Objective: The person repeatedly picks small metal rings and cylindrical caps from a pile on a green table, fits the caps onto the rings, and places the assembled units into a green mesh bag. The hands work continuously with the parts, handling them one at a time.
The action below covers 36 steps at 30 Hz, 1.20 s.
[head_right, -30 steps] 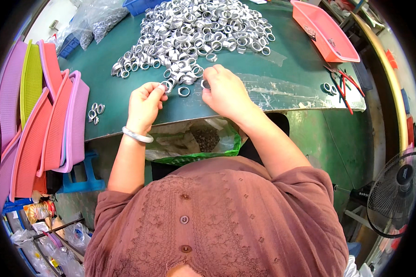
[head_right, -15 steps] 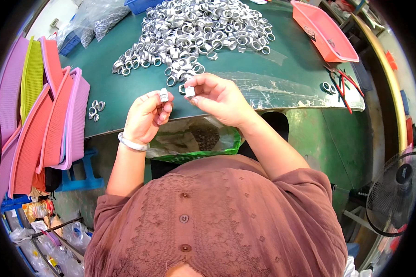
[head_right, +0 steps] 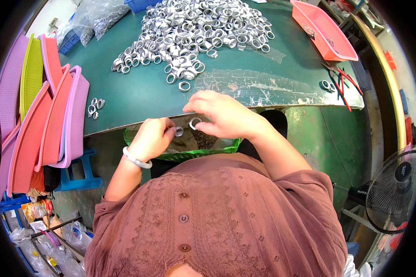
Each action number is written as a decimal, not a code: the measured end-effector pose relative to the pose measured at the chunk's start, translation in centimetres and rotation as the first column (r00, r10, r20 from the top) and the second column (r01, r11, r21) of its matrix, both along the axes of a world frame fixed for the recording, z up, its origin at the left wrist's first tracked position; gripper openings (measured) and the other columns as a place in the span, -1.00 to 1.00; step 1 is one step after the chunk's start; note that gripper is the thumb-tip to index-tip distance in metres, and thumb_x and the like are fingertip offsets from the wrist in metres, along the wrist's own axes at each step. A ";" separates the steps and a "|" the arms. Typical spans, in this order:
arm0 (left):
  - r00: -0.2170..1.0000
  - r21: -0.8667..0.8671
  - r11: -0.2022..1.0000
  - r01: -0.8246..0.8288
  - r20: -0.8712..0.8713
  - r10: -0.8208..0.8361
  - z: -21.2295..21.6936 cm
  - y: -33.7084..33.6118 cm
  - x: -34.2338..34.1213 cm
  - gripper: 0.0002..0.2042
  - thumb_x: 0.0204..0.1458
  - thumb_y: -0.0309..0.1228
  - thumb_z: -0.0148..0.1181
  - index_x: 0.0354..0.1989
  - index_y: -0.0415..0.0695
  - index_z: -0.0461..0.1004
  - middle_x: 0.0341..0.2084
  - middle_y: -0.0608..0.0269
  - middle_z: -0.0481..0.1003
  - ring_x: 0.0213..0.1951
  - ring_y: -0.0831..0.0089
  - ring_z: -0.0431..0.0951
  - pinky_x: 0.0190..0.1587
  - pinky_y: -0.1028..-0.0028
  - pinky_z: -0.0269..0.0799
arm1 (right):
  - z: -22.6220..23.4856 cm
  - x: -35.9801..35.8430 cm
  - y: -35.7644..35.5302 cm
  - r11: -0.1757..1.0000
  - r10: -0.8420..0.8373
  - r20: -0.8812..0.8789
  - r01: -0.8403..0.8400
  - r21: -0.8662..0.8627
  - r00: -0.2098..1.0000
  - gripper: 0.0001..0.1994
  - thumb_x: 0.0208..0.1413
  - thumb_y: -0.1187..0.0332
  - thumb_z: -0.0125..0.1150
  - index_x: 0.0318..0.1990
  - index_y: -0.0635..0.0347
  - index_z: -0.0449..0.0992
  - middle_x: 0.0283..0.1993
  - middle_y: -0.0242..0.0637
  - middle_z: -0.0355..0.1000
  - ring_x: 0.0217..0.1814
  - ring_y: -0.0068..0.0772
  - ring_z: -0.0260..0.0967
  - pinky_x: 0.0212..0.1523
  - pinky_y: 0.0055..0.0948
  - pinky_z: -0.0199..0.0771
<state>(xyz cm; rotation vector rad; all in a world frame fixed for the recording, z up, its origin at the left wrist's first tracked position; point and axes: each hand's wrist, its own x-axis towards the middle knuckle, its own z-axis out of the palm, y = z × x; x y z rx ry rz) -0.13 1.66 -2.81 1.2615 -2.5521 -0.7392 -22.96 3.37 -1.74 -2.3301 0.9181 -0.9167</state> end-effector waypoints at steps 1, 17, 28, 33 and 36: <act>0.997 0.027 0.998 -0.064 0.044 0.063 -0.2 0.3 0.0 -0.83 -0.09 -0.42 0.13 -0.45 -0.32 0.50 -0.54 -0.19 0.45 -0.41 -0.12 0.47 -0.31 0.17 0.40 | 0.0 0.1 -0.2 0.998 -0.068 -0.019 0.068 -0.011 0.997 -0.68 -0.13 0.48 0.23 -0.14 0.23 0.45 -0.16 -0.18 0.39 -0.14 -0.11 0.37 -0.17 -0.31 0.41; 0.946 -0.296 0.912 -0.282 -0.244 0.214 -0.6 -7.4 -3.4 -0.88 -0.08 -0.47 0.20 -0.34 -0.15 0.48 -0.51 0.19 0.45 -0.49 0.32 0.46 -0.42 0.41 0.36 | -1.6 2.1 -3.6 0.895 -0.440 0.053 0.433 0.104 0.897 -0.88 0.00 0.38 0.15 -0.29 0.16 0.51 -0.39 -0.22 0.48 -0.37 -0.28 0.44 -0.33 -0.35 0.42; 0.397 0.444 0.876 0.189 -0.850 0.346 -0.7 -1.5 -0.9 -0.91 0.08 -0.56 0.09 -0.24 -0.23 0.41 -0.36 0.15 0.52 -0.38 0.44 0.56 -0.32 0.50 0.53 | -0.2 0.5 -1.4 0.714 -0.315 0.553 -0.191 0.674 0.772 -0.84 0.13 0.43 0.10 -0.16 0.28 0.45 -0.28 -0.31 0.49 -0.29 -0.63 0.37 -0.21 -0.59 0.39; 0.369 0.403 0.892 0.205 -0.876 0.311 -1.0 -1.0 -0.8 -0.90 0.08 -0.57 0.08 -0.23 -0.25 0.41 -0.34 0.12 0.52 -0.34 0.40 0.57 -0.27 0.47 0.54 | -0.3 0.6 -0.7 0.710 -0.286 0.594 -0.250 0.658 0.752 -0.84 0.14 0.48 0.09 -0.14 0.29 0.45 -0.25 -0.29 0.50 -0.22 -0.58 0.42 -0.16 -0.55 0.42; 0.361 0.414 0.886 0.207 -0.874 0.324 -1.1 -0.7 -0.6 -0.90 0.08 -0.59 0.07 -0.23 -0.25 0.41 -0.34 0.12 0.52 -0.33 0.39 0.57 -0.25 0.46 0.54 | -0.1 0.8 -0.3 0.718 -0.269 0.604 -0.262 0.645 0.750 -0.84 0.12 0.52 0.10 -0.15 0.29 0.47 -0.23 -0.29 0.50 -0.18 -0.57 0.43 -0.12 -0.56 0.42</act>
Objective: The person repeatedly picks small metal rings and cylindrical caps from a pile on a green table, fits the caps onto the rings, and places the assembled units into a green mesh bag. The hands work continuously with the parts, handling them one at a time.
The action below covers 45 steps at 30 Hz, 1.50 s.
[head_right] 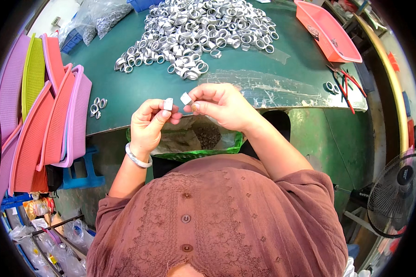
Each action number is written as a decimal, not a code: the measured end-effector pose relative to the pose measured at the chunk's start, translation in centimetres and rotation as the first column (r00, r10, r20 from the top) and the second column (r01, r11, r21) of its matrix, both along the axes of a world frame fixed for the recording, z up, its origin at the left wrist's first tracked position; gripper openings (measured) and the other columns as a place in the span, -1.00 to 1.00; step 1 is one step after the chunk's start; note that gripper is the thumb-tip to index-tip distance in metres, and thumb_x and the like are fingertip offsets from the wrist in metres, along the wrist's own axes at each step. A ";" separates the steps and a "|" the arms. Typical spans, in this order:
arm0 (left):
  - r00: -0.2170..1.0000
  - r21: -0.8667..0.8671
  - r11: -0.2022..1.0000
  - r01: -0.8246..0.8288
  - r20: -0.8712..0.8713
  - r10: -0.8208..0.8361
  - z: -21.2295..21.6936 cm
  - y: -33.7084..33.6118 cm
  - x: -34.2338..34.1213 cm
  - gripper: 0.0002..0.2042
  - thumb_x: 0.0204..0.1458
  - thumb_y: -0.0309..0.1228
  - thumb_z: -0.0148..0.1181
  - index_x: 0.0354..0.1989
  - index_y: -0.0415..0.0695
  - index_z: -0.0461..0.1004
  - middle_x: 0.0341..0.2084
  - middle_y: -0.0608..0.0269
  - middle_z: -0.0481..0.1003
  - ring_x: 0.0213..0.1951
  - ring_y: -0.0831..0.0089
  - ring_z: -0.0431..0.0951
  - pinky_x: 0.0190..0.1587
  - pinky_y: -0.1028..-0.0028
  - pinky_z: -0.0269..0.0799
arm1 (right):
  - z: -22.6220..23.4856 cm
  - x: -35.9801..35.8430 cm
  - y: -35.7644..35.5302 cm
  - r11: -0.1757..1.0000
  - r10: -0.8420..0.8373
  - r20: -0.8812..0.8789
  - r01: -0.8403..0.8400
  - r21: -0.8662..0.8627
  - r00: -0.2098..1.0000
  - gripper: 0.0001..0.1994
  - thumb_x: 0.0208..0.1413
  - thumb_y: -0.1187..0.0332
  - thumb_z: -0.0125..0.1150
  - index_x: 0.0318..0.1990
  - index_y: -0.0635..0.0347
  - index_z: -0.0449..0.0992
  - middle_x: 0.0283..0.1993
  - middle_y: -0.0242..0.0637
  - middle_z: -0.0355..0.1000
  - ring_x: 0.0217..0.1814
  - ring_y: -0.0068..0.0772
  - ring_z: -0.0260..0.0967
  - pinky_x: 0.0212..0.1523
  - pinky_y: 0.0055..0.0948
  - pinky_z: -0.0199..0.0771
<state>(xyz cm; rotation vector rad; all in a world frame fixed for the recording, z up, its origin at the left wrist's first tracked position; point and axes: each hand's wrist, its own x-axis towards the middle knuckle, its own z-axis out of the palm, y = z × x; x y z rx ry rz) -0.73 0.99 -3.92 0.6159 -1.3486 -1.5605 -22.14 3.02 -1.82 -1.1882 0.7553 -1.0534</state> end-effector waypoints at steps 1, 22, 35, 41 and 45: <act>1.000 -0.002 1.000 0.001 -0.001 -0.001 0.0 0.1 0.1 -0.90 0.08 -0.59 0.07 -0.22 -0.25 0.41 -0.34 0.12 0.52 -0.33 0.39 0.57 -0.25 0.46 0.54 | 0.1 0.0 0.1 1.000 -0.007 -0.011 0.006 -0.014 1.000 -0.85 0.11 0.53 0.10 -0.16 0.29 0.48 -0.23 -0.29 0.50 -0.19 -0.57 0.43 -0.13 -0.56 0.41; 0.655 -0.506 0.850 0.146 0.693 0.300 2.2 -0.4 -0.6 -0.94 -0.08 -0.51 0.19 -0.46 -0.23 0.46 -0.63 0.07 0.46 -0.57 0.27 0.50 -0.48 0.43 0.38 | 0.1 0.2 -2.6 0.695 -0.639 -0.609 0.013 -0.719 0.470 -0.82 -0.04 0.43 0.19 -0.24 0.20 0.50 -0.34 -0.18 0.43 -0.33 -0.15 0.42 -0.32 -0.31 0.42; 0.526 -0.662 0.746 -0.073 0.610 0.593 0.1 -7.0 -4.2 -0.92 -0.08 -0.52 0.18 -0.42 -0.25 0.47 -0.56 0.09 0.50 -0.56 0.31 0.51 -0.43 0.42 0.41 | -1.4 1.1 -4.7 0.612 -0.761 -0.605 -0.048 -0.789 0.237 -0.88 -0.05 0.44 0.06 -0.30 0.11 0.40 -0.39 -0.22 0.35 -0.30 -0.17 0.40 -0.36 -0.23 0.43; 0.798 -0.099 0.971 -0.219 0.554 0.237 1.4 -5.3 -2.5 -0.92 0.04 -0.49 0.13 -0.34 -0.22 0.48 -0.58 0.37 0.47 -0.58 0.68 0.41 -0.53 0.66 0.31 | -1.5 1.4 -4.4 0.626 -0.747 -0.629 -0.089 -0.775 0.217 -0.84 -0.04 0.41 0.08 -0.26 0.06 0.49 -0.40 -0.27 0.32 -0.31 -0.21 0.38 -0.37 -0.26 0.42; 0.938 0.243 0.962 -0.126 0.345 0.035 2.1 -4.1 -1.5 -0.91 0.07 -0.46 0.12 -0.29 -0.19 0.48 -0.55 0.34 0.49 -0.59 0.67 0.42 -0.56 0.71 0.28 | -1.6 1.1 -4.3 0.650 -0.729 -0.634 -0.031 -0.759 0.258 -0.82 -0.06 0.42 0.13 -0.26 0.03 0.56 -0.39 -0.25 0.33 -0.32 -0.23 0.38 -0.34 -0.34 0.42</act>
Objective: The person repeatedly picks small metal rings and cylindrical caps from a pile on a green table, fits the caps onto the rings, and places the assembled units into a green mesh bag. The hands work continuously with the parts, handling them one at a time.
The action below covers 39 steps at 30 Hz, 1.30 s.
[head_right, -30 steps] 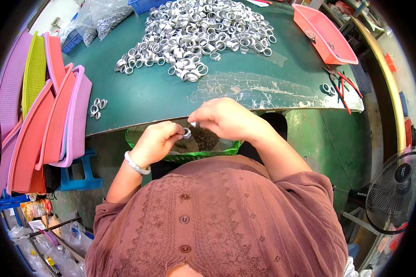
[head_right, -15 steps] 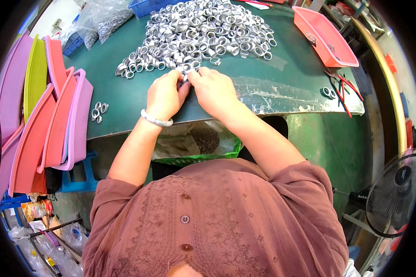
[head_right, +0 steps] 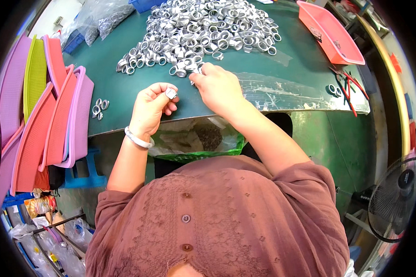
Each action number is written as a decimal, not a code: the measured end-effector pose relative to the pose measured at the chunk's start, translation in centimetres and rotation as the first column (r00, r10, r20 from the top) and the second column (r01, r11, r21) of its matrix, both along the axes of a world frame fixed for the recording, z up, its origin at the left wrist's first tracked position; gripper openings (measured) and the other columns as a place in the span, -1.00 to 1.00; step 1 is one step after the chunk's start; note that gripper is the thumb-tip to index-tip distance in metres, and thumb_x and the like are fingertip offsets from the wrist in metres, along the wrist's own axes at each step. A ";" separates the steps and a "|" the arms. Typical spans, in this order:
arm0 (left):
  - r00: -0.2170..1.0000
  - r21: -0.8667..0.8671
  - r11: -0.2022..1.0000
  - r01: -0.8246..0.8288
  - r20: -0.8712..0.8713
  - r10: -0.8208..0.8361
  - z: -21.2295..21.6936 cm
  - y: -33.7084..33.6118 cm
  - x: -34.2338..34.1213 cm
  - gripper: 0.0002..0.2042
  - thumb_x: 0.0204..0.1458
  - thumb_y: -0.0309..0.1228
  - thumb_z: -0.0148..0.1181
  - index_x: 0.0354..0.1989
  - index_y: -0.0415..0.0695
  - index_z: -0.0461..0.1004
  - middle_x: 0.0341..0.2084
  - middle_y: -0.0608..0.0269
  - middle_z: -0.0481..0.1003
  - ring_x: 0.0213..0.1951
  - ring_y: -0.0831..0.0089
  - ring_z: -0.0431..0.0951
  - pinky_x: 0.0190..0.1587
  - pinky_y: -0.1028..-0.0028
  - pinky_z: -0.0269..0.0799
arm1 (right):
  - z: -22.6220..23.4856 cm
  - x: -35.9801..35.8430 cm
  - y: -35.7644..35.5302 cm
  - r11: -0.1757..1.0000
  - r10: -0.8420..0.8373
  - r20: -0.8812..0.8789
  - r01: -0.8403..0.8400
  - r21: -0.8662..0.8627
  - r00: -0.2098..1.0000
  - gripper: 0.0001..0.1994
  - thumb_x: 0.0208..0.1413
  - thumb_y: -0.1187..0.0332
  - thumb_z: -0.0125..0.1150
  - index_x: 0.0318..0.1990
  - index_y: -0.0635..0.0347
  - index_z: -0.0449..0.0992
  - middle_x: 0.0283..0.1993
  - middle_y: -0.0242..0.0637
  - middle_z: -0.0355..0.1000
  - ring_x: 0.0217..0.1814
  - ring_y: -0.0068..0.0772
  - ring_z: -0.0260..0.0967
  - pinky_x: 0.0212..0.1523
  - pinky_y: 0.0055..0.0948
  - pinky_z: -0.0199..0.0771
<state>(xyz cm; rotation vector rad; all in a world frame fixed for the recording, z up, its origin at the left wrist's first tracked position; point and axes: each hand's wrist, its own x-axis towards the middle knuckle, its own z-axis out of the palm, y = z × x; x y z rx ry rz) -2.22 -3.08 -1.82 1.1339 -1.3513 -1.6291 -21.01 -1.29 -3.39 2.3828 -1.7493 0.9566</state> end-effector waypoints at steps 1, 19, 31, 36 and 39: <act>0.998 0.051 0.998 0.021 -0.057 -0.018 0.0 0.2 0.2 -0.90 0.07 -0.46 0.12 -0.29 -0.19 0.48 -0.55 0.33 0.49 -0.59 0.66 0.43 -0.56 0.70 0.29 | -0.1 0.0 0.1 0.997 0.056 0.161 -0.063 0.041 0.985 -0.82 -0.03 0.43 0.13 -0.25 0.04 0.57 -0.41 -0.31 0.35 -0.36 -0.33 0.37 -0.37 -0.40 0.40; 0.960 -0.063 0.975 0.214 0.199 -0.198 -0.4 3.9 1.7 -0.90 0.06 -0.50 0.08 -0.31 -0.23 0.49 -0.56 0.35 0.50 -0.60 0.65 0.44 -0.60 0.67 0.30 | 1.3 -0.5 3.4 0.846 0.395 0.511 -0.520 0.122 0.764 -0.69 -0.04 0.67 0.05 -0.16 0.17 0.56 -0.31 -0.28 0.42 -0.31 -0.42 0.41 -0.31 -0.51 0.40; 0.790 -0.660 0.686 0.305 0.578 0.205 -0.1 1.8 -0.8 -0.83 -0.10 -0.42 0.23 -0.34 -0.21 0.46 -0.71 0.08 0.42 -0.67 0.25 0.43 -0.53 0.38 0.34 | 0.0 0.5 -0.7 0.993 -0.088 0.112 0.078 0.085 0.990 -0.81 0.02 0.33 0.13 -0.25 0.20 0.34 -0.38 -0.15 0.39 -0.31 -0.01 0.39 -0.32 -0.14 0.39; 0.698 -0.719 0.672 0.179 0.574 0.428 -1.1 -3.4 -2.8 -0.82 -0.09 -0.40 0.21 -0.32 -0.16 0.44 -0.52 0.14 0.46 -0.43 0.20 0.48 -0.37 0.28 0.38 | -0.6 0.3 -0.9 0.996 -0.091 0.163 0.089 0.022 0.982 -0.90 0.05 0.37 0.08 -0.30 0.16 0.38 -0.41 -0.13 0.41 -0.34 -0.01 0.40 -0.34 -0.15 0.39; 0.693 -0.733 0.649 0.203 0.576 0.434 -1.5 -4.3 -2.7 -0.87 -0.08 -0.40 0.18 -0.38 -0.16 0.45 -0.49 0.13 0.49 -0.39 0.21 0.51 -0.33 0.26 0.41 | -0.6 -0.4 -0.9 0.998 -0.045 0.323 0.032 0.046 0.946 -0.92 0.05 0.41 0.07 -0.28 0.12 0.43 -0.37 -0.09 0.43 -0.35 -0.08 0.42 -0.34 -0.25 0.41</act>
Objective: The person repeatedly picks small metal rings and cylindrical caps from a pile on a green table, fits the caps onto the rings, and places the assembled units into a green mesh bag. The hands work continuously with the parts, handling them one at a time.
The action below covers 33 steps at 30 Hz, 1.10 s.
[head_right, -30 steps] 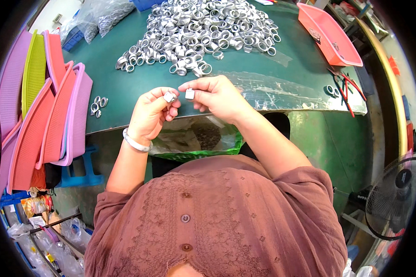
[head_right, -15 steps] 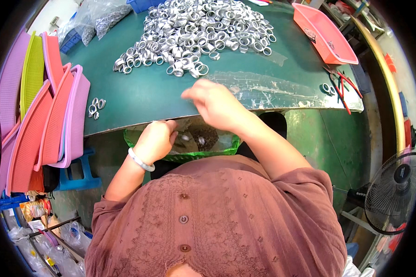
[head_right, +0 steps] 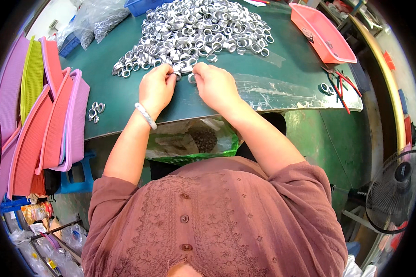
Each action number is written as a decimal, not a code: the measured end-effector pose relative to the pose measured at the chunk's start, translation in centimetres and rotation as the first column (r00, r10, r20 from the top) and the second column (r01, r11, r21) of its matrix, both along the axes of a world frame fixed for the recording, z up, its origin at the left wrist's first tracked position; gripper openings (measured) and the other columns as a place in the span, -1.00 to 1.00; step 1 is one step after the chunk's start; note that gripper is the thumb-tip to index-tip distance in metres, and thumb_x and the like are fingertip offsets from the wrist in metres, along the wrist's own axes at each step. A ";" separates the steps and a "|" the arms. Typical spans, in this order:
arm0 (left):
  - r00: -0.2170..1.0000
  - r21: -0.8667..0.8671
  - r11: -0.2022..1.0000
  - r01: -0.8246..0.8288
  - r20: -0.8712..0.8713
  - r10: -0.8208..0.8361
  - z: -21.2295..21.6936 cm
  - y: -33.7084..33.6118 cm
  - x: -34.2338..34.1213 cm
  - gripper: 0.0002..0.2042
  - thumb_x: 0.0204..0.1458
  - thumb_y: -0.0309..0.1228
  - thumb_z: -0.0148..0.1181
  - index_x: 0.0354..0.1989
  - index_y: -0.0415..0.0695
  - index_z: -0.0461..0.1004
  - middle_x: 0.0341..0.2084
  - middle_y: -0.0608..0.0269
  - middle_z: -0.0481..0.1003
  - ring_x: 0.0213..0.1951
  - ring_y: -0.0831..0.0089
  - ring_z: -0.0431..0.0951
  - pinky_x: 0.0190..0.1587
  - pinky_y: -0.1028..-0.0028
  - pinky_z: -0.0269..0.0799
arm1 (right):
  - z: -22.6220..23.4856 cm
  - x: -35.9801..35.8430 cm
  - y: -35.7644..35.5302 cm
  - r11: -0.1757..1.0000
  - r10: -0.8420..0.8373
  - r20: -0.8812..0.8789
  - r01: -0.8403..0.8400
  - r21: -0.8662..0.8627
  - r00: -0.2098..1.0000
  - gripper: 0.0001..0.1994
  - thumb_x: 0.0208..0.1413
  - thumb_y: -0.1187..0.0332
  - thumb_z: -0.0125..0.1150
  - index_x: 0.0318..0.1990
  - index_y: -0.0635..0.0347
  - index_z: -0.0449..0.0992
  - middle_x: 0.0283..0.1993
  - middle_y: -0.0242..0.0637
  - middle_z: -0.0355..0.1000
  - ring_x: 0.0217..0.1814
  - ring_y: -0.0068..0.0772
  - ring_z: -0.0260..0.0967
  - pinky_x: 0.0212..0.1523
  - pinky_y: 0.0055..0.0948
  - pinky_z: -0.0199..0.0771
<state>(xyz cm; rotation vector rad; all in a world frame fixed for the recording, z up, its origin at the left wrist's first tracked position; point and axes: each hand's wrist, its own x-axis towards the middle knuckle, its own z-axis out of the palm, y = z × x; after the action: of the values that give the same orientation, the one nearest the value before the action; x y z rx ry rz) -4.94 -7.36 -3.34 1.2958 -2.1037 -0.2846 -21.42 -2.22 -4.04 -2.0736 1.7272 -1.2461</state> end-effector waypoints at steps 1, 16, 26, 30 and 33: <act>1.000 -0.030 1.000 0.004 -0.006 -0.004 -0.1 -0.2 0.2 -0.89 -0.09 -0.41 0.17 -0.40 -0.17 0.45 -0.52 0.13 0.49 -0.42 0.24 0.52 -0.35 0.27 0.41 | 0.2 -0.1 0.2 0.998 0.022 0.091 -0.028 0.059 0.996 -0.91 0.07 0.43 0.06 -0.27 0.14 0.44 -0.36 -0.12 0.45 -0.35 -0.16 0.43 -0.35 -0.31 0.41; 0.483 0.601 0.276 0.750 -0.783 0.392 2.0 3.7 2.4 -0.88 0.03 -0.48 0.05 -0.35 -0.26 0.46 -0.62 0.30 0.41 -0.67 0.65 0.31 -0.66 0.72 0.12 | 1.4 0.0 2.8 0.916 0.210 0.674 -0.383 0.116 0.708 -0.87 0.10 0.58 0.04 -0.21 0.26 0.46 -0.36 -0.45 0.42 -0.33 -0.71 0.32 -0.33 -0.66 0.33; 0.694 0.647 0.532 0.546 -0.705 0.145 2.4 5.5 2.9 -0.94 0.03 -0.50 0.12 -0.35 -0.19 0.50 -0.59 0.37 0.47 -0.64 0.69 0.36 -0.59 0.72 0.21 | 1.7 0.0 4.0 0.925 0.352 0.354 -0.379 0.008 0.866 -0.86 0.01 0.63 0.07 -0.27 0.28 0.47 -0.34 -0.34 0.43 -0.32 -0.59 0.36 -0.30 -0.59 0.36; 0.920 0.399 0.829 0.391 -0.174 -0.350 2.1 7.3 4.2 -0.93 -0.04 -0.56 0.11 -0.39 -0.25 0.51 -0.61 0.13 0.49 -0.59 0.48 0.47 -0.47 0.48 0.38 | 1.8 -0.5 4.3 0.831 0.551 0.093 -0.556 0.033 0.829 -0.86 -0.06 0.60 0.13 -0.29 0.26 0.48 -0.36 -0.21 0.42 -0.35 -0.26 0.41 -0.31 -0.43 0.41; 0.916 0.253 0.901 0.353 0.102 -0.387 2.3 7.9 4.5 -0.93 -0.07 -0.54 0.13 -0.43 -0.27 0.49 -0.59 0.02 0.48 -0.54 0.27 0.51 -0.41 0.40 0.42 | 1.5 -0.6 3.7 0.924 0.382 0.063 -0.383 0.015 0.922 -0.87 -0.05 0.52 0.14 -0.29 0.24 0.49 -0.32 -0.16 0.42 -0.29 -0.13 0.41 -0.27 -0.32 0.42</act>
<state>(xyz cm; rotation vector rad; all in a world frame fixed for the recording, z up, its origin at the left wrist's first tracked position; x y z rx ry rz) -0.44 0.57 -1.03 1.0555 -2.5053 -0.6296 -21.99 1.44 -2.57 -2.1937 1.2223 -1.1396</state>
